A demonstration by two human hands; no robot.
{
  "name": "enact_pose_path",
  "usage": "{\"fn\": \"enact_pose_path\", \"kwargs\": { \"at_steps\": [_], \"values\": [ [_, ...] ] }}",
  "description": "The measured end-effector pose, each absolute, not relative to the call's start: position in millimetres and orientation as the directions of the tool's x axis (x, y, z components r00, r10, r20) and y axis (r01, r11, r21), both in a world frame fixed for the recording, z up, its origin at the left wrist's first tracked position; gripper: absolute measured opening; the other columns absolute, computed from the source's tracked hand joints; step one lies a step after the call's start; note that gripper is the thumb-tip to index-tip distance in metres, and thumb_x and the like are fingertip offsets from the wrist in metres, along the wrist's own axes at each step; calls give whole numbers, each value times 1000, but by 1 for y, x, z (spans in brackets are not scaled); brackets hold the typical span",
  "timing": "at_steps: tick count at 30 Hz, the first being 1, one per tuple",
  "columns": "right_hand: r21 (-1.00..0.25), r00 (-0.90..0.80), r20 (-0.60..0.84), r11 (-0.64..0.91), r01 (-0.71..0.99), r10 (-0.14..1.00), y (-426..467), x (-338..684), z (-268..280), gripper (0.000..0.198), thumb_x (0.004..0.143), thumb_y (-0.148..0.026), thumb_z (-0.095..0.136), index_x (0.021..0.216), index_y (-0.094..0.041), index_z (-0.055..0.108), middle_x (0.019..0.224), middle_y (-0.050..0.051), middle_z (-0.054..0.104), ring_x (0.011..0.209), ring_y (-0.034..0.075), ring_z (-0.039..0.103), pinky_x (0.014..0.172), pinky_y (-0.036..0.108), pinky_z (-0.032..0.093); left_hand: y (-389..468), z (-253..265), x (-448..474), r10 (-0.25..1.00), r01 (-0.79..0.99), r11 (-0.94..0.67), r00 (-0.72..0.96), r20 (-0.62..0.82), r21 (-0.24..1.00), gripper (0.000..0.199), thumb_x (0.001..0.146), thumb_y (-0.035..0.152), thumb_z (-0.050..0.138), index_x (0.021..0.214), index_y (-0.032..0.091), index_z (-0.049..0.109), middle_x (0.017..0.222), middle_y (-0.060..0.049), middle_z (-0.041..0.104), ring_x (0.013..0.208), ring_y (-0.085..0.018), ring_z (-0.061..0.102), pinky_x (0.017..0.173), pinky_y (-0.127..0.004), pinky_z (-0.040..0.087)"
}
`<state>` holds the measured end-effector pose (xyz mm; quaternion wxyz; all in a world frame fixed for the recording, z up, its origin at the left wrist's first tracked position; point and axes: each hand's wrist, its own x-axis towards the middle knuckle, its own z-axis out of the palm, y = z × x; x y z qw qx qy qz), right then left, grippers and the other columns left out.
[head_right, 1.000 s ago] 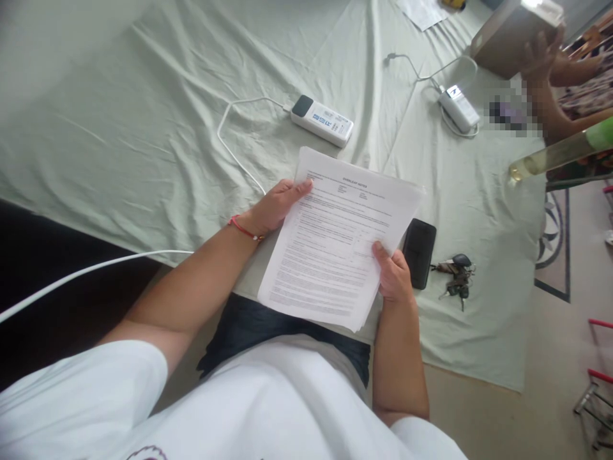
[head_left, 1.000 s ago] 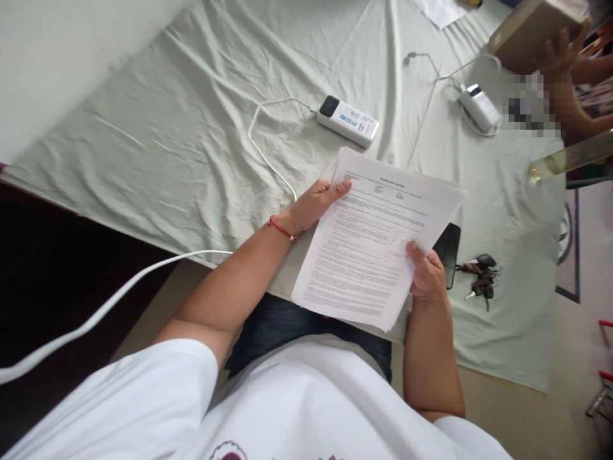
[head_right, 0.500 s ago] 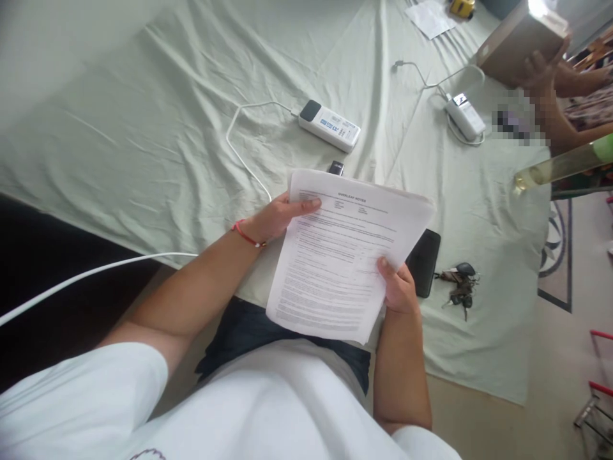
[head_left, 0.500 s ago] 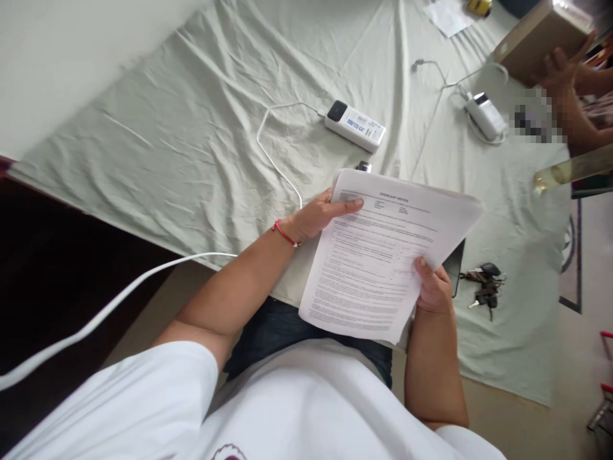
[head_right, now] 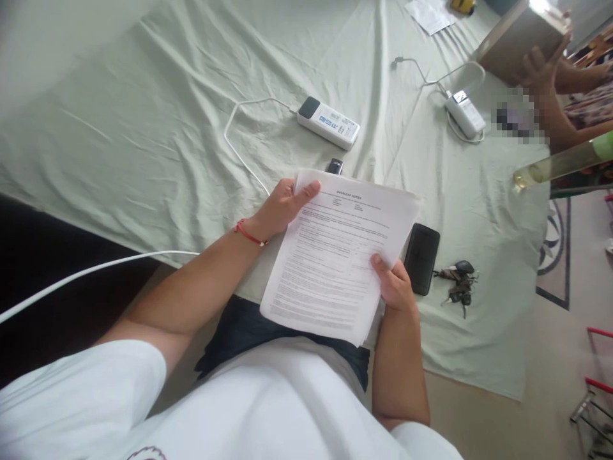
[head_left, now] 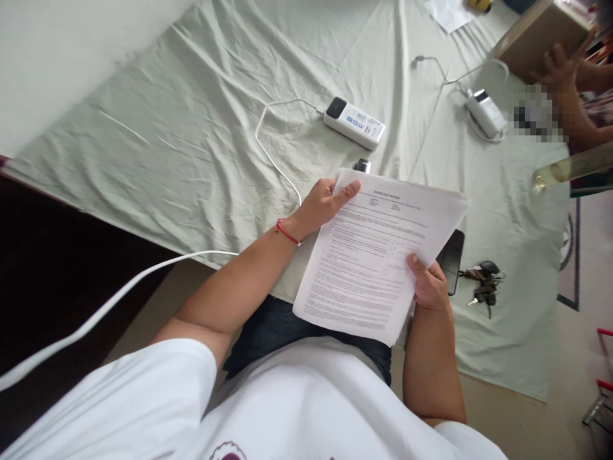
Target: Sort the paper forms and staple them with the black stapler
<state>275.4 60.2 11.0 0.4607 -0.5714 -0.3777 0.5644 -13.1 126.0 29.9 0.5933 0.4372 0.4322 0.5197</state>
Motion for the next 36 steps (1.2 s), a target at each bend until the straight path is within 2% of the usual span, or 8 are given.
{"fn": "enact_pose_path", "kwargs": {
  "at_steps": [4,9,12,16,23,27,33,36],
  "values": [
    [-949,91,-298,-285,-138,950,62,270,16,44,64,-48,99,100,-27,85,104,5,86,98,29,82,96,47,68,123,32,-14,983,-297,106,172,-56,949,43,84,58,84,92,16,75,87,-8,79,83,-24,76,80,-39,63],
    [-947,168,-308,-284,-150,937,68,260,18,47,59,-53,100,93,-25,85,98,5,86,94,29,83,93,46,68,125,30,-18,983,-435,151,157,-91,887,36,80,46,90,95,15,77,89,-8,80,91,-27,78,87,-41,63],
    [-944,185,-318,-292,-154,930,70,255,17,51,58,-57,99,94,-24,84,100,6,86,93,29,82,90,45,69,127,26,-18,985,-464,157,142,-101,872,34,78,43,91,92,16,78,86,-7,80,89,-27,79,85,-40,63],
    [-942,151,-321,-297,-158,935,68,253,17,52,61,-56,98,99,-23,84,105,7,86,99,30,82,94,47,67,127,23,-16,983,-498,164,154,-99,852,33,78,43,91,92,15,78,87,-7,80,88,-27,78,83,-40,63],
    [-947,65,-311,-304,-104,948,64,258,16,56,63,-55,97,105,-22,82,110,11,85,113,34,79,96,50,67,123,28,-18,958,-519,216,278,-76,827,38,76,40,92,100,14,78,96,-10,81,94,-31,79,86,-44,64],
    [-948,58,-312,-307,-83,948,62,263,14,51,68,-50,96,110,-24,82,116,8,84,112,32,79,97,48,67,123,31,-19,961,-516,222,257,-97,827,38,76,43,92,96,14,77,90,-10,80,92,-31,79,81,-41,65],
    [-947,-4,-317,-317,-54,948,64,269,14,48,73,-52,93,111,-24,82,118,8,83,115,32,78,97,47,67,131,27,-17,986,-405,153,126,-111,901,40,88,54,81,79,16,72,71,-4,72,68,-17,71,63,-26,57],
    [-940,22,-338,-336,-56,941,64,268,15,50,70,-52,95,109,-24,82,116,8,84,109,32,80,95,47,68,130,27,-14,991,-348,126,88,-102,929,45,91,57,77,73,16,68,67,-2,68,61,-14,66,56,-24,51]
  ]
}}
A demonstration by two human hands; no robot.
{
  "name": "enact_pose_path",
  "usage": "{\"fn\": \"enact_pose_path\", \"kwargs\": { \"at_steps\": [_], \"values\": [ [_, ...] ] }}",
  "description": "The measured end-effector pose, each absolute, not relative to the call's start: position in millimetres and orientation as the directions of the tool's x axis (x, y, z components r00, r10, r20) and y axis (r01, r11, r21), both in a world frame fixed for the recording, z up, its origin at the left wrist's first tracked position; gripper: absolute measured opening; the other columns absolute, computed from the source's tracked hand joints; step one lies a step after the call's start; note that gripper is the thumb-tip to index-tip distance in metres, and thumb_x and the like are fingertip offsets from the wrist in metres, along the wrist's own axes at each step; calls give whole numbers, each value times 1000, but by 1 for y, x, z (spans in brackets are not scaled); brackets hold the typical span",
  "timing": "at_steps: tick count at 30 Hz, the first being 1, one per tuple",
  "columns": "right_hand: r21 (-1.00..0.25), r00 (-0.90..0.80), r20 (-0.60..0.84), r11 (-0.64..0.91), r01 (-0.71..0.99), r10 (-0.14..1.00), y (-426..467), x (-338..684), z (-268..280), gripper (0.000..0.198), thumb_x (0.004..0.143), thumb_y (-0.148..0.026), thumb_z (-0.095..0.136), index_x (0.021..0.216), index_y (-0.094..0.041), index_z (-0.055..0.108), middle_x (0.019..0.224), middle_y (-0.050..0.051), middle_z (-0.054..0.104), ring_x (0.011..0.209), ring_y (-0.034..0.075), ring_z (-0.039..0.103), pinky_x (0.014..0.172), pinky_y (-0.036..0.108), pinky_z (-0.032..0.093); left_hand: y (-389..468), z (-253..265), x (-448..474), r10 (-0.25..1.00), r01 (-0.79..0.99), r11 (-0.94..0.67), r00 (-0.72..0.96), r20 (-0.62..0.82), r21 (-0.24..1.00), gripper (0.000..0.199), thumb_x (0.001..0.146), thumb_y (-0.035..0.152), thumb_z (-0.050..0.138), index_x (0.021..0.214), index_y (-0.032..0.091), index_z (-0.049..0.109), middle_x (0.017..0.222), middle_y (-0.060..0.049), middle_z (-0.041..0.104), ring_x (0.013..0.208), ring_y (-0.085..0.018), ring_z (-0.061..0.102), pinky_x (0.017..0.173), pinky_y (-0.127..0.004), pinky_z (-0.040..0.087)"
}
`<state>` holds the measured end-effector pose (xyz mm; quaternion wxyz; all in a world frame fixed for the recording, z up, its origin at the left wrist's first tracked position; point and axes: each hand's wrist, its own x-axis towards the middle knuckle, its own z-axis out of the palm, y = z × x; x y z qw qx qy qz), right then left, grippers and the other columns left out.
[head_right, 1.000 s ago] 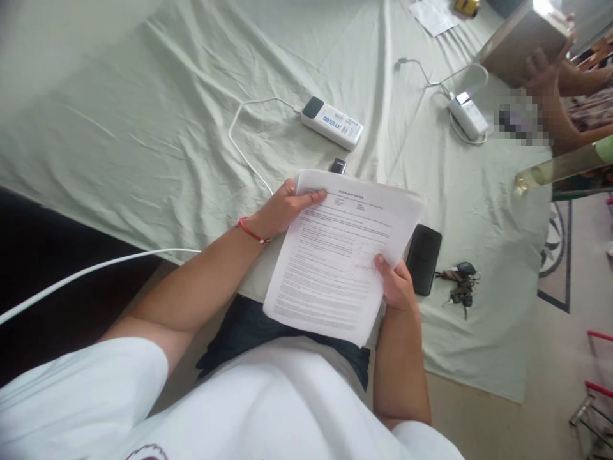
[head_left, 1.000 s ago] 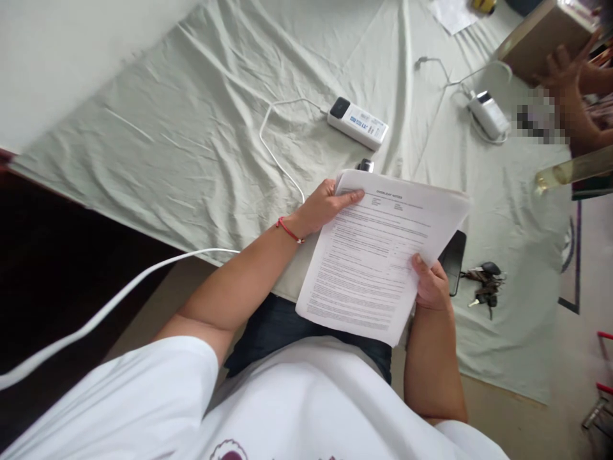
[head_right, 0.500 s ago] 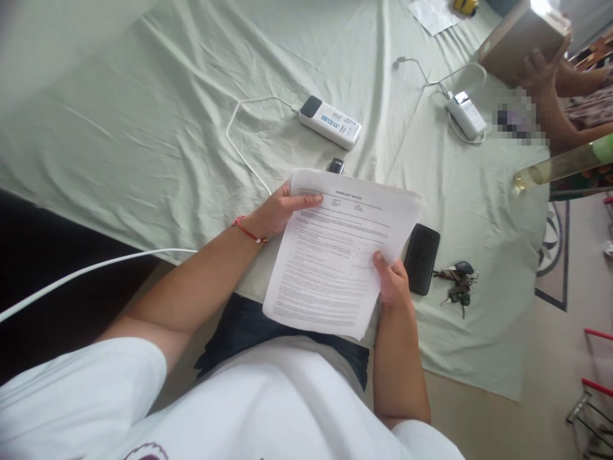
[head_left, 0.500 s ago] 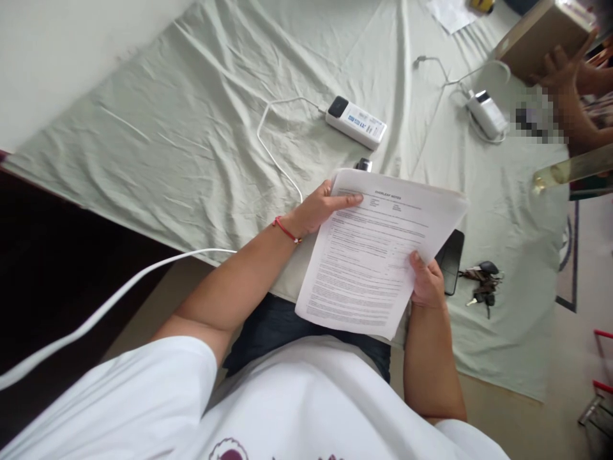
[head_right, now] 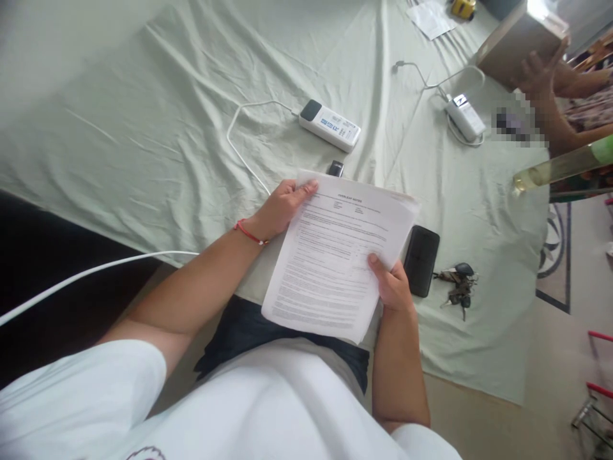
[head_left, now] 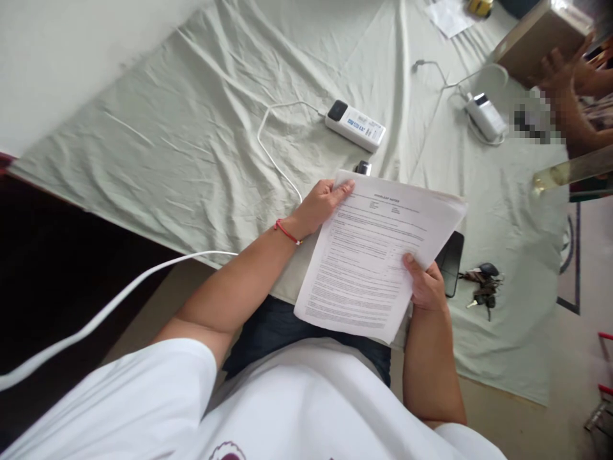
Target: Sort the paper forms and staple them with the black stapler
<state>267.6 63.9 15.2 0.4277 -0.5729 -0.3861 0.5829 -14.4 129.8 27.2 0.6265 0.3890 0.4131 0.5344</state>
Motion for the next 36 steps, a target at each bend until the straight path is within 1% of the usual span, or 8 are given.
{"fn": "enact_pose_path", "kwargs": {
  "at_steps": [3,8,15,18,22,28,31,36],
  "values": [
    [-936,32,-349,-347,-55,937,63,267,17,51,70,-53,95,109,-23,83,118,8,83,110,33,80,97,49,67,126,29,-13,990,-340,116,109,-84,933,46,88,59,79,76,16,70,71,-4,71,65,-16,68,58,-26,53],
    [-934,24,-351,-348,-80,936,63,267,17,57,67,-51,97,115,-24,81,121,8,83,118,33,77,105,50,64,122,30,-14,975,-445,152,212,-61,883,39,81,49,89,97,15,77,90,-8,80,84,-23,77,80,-36,64],
    [-941,12,-334,-333,-60,942,63,271,11,56,67,-51,97,113,-25,82,117,9,83,114,33,79,100,50,66,122,28,-18,968,-537,225,221,-121,813,37,74,38,93,97,14,76,95,-10,81,94,-31,79,88,-45,64],
    [-940,4,-336,-335,-60,942,62,273,13,52,68,-49,97,113,-26,82,118,7,83,112,33,80,99,50,67,121,29,-17,966,-557,231,230,-119,798,35,73,36,92,95,14,77,94,-11,81,95,-32,79,86,-43,64],
    [-940,-6,-340,-340,-43,940,62,273,18,55,68,-52,96,115,-26,81,119,7,83,117,33,78,102,50,65,121,33,-16,970,-545,201,224,-90,814,36,78,44,89,95,15,77,90,-10,79,88,-30,78,78,-39,63],
    [-919,4,-391,-389,-65,921,65,271,24,53,65,-49,98,109,-25,82,113,7,85,103,33,81,90,49,69,117,49,-16,981,-545,121,192,-17,830,62,69,38,94,125,28,70,99,-3,78,87,-24,77,78,-35,63],
    [-919,14,-385,-382,-99,923,60,272,35,49,64,-44,100,106,-25,83,108,6,85,95,32,83,86,49,70,110,58,-16,974,-548,129,227,-1,826,56,68,37,94,117,26,70,103,-4,76,86,-24,76,74,-34,63],
    [-894,-46,-440,-442,-69,897,36,282,61,47,66,-49,97,104,-23,84,103,8,86,86,34,83,82,51,69,80,60,-8,967,-626,153,255,16,764,45,73,29,90,113,26,68,105,-5,74,84,-24,74,70,-33,59]
  ]
}}
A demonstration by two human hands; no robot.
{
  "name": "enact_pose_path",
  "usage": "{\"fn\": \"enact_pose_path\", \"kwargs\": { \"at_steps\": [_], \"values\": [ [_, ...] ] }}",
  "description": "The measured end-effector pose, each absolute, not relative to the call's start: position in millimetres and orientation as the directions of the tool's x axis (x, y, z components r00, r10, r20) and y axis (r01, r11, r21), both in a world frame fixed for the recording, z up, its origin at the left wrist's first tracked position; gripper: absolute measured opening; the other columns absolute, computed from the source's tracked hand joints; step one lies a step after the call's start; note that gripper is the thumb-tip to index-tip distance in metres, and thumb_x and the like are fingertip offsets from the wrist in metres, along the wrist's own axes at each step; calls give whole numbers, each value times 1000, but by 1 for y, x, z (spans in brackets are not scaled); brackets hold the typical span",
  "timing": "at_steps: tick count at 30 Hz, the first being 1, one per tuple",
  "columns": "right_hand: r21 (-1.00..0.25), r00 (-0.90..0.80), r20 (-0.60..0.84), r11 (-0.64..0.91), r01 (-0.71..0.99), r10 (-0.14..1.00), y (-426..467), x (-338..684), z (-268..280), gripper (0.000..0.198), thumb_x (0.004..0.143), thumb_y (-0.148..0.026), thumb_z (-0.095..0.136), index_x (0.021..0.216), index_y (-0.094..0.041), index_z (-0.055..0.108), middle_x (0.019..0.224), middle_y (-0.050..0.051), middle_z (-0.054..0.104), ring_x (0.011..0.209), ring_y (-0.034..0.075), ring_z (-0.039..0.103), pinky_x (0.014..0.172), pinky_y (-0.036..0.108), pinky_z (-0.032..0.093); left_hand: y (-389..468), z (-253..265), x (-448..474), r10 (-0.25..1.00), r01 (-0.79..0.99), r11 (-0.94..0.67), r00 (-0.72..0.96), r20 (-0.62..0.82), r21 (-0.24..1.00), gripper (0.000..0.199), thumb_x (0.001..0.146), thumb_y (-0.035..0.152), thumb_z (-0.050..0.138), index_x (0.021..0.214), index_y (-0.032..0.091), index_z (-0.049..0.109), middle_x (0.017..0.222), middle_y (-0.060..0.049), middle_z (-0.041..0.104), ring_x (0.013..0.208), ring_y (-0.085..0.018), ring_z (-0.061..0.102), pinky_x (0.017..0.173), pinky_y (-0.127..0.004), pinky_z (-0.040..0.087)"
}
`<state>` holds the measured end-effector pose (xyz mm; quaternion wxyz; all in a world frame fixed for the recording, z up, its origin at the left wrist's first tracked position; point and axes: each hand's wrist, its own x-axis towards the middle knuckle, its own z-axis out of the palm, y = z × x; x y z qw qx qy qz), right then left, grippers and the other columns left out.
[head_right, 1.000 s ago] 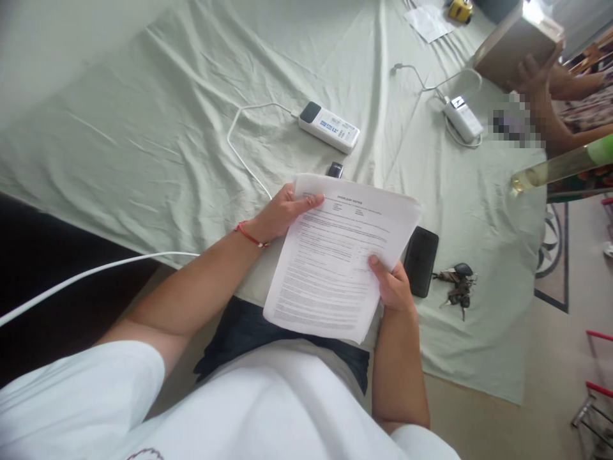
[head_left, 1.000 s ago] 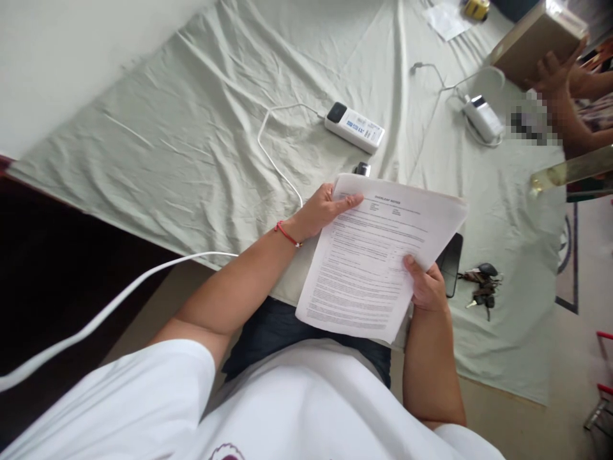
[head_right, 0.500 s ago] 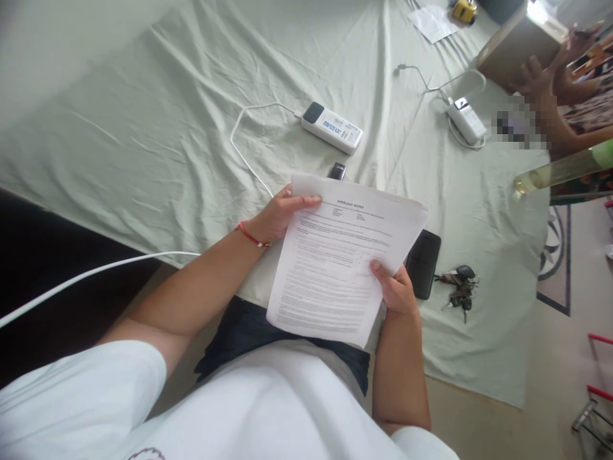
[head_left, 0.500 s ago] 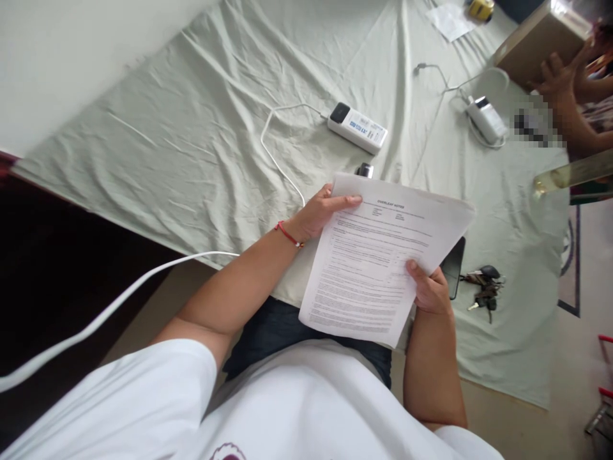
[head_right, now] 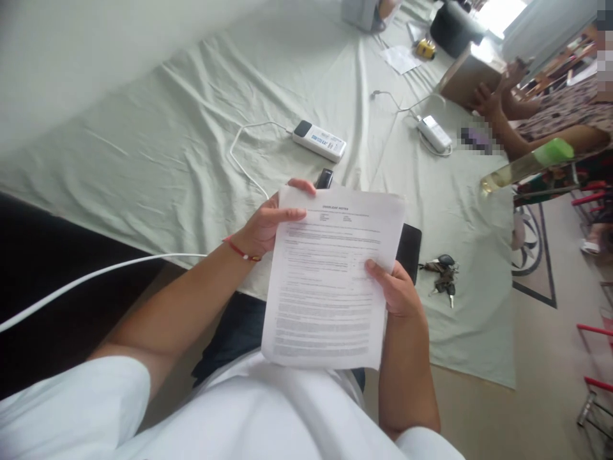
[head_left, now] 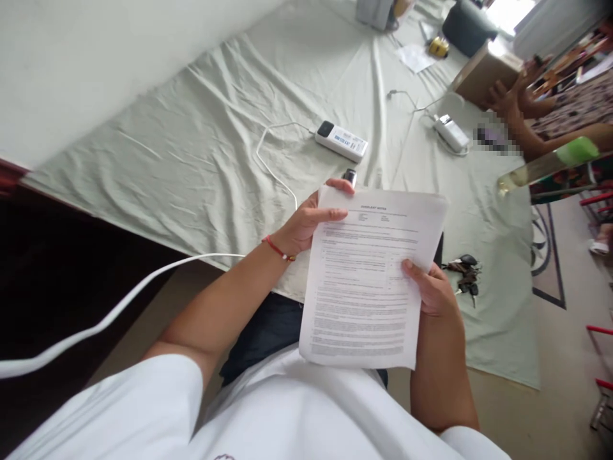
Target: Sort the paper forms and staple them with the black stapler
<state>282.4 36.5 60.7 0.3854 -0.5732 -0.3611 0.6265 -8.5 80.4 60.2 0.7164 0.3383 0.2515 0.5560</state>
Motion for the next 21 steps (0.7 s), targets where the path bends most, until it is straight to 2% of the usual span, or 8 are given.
{"fn": "enact_pose_path", "kwargs": {
  "at_steps": [2,4,5,8,12,14,17,21],
  "values": [
    [-873,-74,-481,-485,-51,873,25,288,63,45,67,-49,97,102,-23,85,98,8,86,82,33,83,78,48,69,65,55,-4,973,-670,150,230,10,727,41,73,25,89,110,26,71,126,-6,73,101,-27,74,79,-35,61],
    [-847,-88,-525,-530,-35,846,15,292,58,44,66,-48,98,99,-22,84,93,7,86,76,31,82,71,43,69,52,46,0,978,-700,158,209,-12,697,34,71,20,87,102,24,74,150,-4,62,124,-32,67,92,-38,61],
    [-834,-87,-547,-551,-27,832,12,293,54,43,66,-49,98,96,-21,84,89,7,85,72,29,81,66,40,67,47,41,2,977,-717,175,211,-30,674,34,70,18,87,100,24,75,154,-3,60,128,-32,65,94,-38,60],
    [-817,-83,-573,-576,-29,816,5,289,39,41,69,-53,95,92,-21,83,82,5,84,60,22,76,55,31,60,40,29,6,967,-755,241,240,-86,609,30,66,15,88,92,22,74,141,-4,69,121,-32,68,93,-42,60],
    [-916,66,-399,-394,-76,915,0,279,22,44,74,-56,90,107,-28,82,100,-1,85,79,19,77,72,29,62,42,24,9,972,-717,223,213,-96,660,28,64,16,89,87,20,73,132,-6,72,116,-30,69,94,-40,58],
    [-954,154,-299,-295,-46,942,-2,276,15,45,75,-58,88,109,-29,81,105,-3,84,90,19,77,80,28,60,43,24,9,974,-677,209,204,-93,706,33,63,17,90,92,21,75,128,-6,74,113,-28,69,93,-38,57],
    [-978,142,-210,-210,-13,967,-4,275,11,46,74,-61,86,105,-27,81,100,-2,83,93,19,74,84,29,58,45,23,9,980,-635,185,180,-89,750,50,61,16,91,108,23,76,118,-5,77,108,-24,69,92,-34,55],
    [-986,128,-165,-167,2,978,-6,279,20,48,72,-62,87,100,-24,80,88,-2,80,79,17,68,72,26,54,45,20,7,973,-636,195,218,-68,747,49,63,16,89,111,22,77,122,-5,76,105,-21,69,89,-30,55]
  ]
}}
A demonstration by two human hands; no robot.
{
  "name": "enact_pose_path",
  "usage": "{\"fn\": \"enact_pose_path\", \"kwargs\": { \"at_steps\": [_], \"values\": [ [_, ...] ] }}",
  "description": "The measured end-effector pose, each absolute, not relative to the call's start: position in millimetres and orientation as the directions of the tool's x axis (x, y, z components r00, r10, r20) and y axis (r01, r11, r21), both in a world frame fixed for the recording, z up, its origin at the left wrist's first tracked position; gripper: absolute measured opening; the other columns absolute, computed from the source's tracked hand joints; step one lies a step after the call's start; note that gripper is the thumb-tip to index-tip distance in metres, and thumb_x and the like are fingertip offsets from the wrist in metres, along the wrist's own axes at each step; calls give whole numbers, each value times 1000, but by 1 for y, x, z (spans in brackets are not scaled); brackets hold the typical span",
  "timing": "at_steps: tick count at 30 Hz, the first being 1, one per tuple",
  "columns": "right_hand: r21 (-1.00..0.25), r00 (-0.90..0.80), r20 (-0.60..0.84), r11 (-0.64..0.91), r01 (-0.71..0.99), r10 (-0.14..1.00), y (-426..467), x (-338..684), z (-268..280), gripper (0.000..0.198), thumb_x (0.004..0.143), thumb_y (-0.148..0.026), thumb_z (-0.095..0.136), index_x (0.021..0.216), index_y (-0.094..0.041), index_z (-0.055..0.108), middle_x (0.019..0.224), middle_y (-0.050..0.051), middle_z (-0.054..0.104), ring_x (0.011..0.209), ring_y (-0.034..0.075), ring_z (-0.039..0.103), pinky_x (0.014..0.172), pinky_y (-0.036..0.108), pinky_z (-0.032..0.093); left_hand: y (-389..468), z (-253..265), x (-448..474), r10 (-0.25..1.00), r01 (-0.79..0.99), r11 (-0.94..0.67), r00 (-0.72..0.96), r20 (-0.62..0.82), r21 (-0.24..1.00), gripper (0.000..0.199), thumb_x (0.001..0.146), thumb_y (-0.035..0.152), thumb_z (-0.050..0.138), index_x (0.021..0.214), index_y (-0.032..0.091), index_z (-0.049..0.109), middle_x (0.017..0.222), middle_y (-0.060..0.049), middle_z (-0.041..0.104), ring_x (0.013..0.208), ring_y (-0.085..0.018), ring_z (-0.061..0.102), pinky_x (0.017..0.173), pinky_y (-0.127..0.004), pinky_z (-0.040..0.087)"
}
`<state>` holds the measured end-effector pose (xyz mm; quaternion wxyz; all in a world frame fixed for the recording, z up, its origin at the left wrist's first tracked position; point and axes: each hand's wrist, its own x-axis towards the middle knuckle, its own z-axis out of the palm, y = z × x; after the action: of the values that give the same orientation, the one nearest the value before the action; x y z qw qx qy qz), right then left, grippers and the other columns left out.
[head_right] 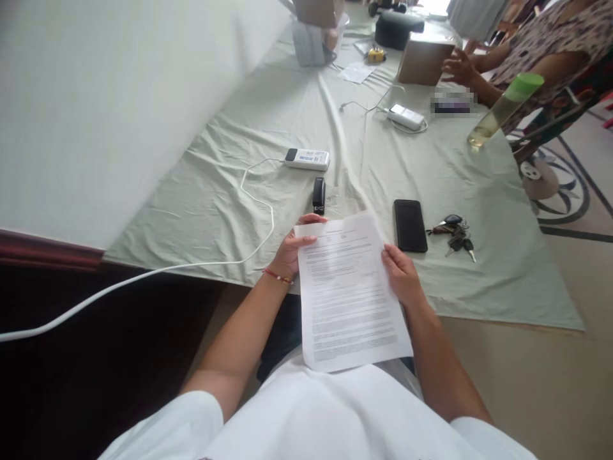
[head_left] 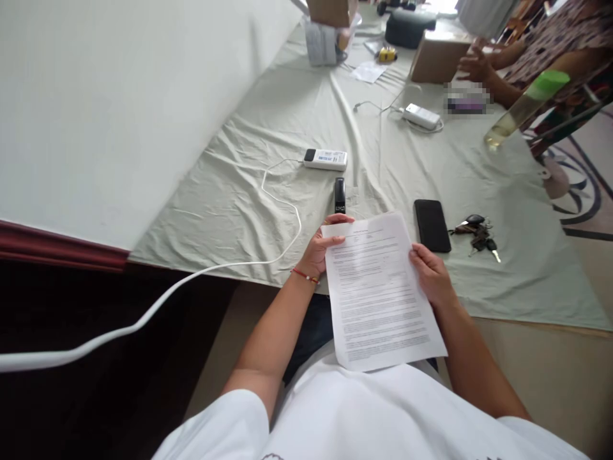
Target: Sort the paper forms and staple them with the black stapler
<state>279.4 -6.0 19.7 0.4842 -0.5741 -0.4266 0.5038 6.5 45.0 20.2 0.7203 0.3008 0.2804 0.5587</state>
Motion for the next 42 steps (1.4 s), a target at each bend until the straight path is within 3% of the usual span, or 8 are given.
{"fn": "enact_pose_path", "kwargs": {
  "at_steps": [5,14,18,21,25,29,34,42],
  "values": [
    [-995,123,-94,-97,15,988,-5,287,40,44,76,-63,84,99,-25,80,80,-3,75,65,14,60,58,24,47,47,17,7,956,-655,294,215,-201,696,68,58,15,92,122,25,72,116,-5,79,99,-24,74,89,-36,58],
    [-962,-1,-54,-52,268,999,28,296,35,40,84,-59,75,103,-24,80,81,1,75,71,18,63,63,28,51,46,8,9,908,-628,410,207,-366,662,43,52,21,94,91,11,77,89,-12,81,78,-27,76,80,-41,60],
    [-719,47,267,166,675,963,54,285,49,45,95,-40,58,133,-19,70,118,14,78,103,30,72,92,46,59,47,8,10,890,-616,445,219,-401,651,41,49,16,92,86,10,76,86,-12,80,77,-28,76,80,-43,60],
    [-425,-120,497,362,830,859,66,257,75,48,101,-32,50,143,-14,64,150,20,63,141,36,57,120,58,43,46,9,11,890,-612,446,227,-395,653,40,49,16,92,84,10,75,83,-11,79,74,-26,74,77,-41,58],
    [-197,-482,360,570,798,799,70,211,101,34,106,-29,46,119,-22,76,141,11,71,155,33,44,130,64,28,44,12,12,894,-621,442,246,-375,647,45,48,16,92,90,11,76,83,-9,79,72,-24,73,76,-40,57],
    [-105,-627,115,637,763,770,72,182,104,35,105,-16,43,101,-19,78,115,11,80,151,35,49,129,73,19,44,13,12,899,-624,433,250,-359,651,44,47,16,93,88,11,77,80,-7,78,70,-22,71,75,-37,56],
    [-107,-684,-5,680,725,729,72,170,105,32,94,0,45,97,-15,73,103,14,80,150,34,51,129,70,18,44,10,11,906,-611,424,278,-320,669,38,51,15,90,86,12,75,80,-5,77,71,-21,71,75,-35,54],
    [-175,-742,8,731,659,671,67,157,101,24,95,-4,53,94,-19,72,104,11,80,146,30,55,130,59,20,45,-1,12,904,-551,425,292,-311,718,25,55,11,81,74,14,66,70,-1,69,65,-18,66,70,-34,51]
  ]
}}
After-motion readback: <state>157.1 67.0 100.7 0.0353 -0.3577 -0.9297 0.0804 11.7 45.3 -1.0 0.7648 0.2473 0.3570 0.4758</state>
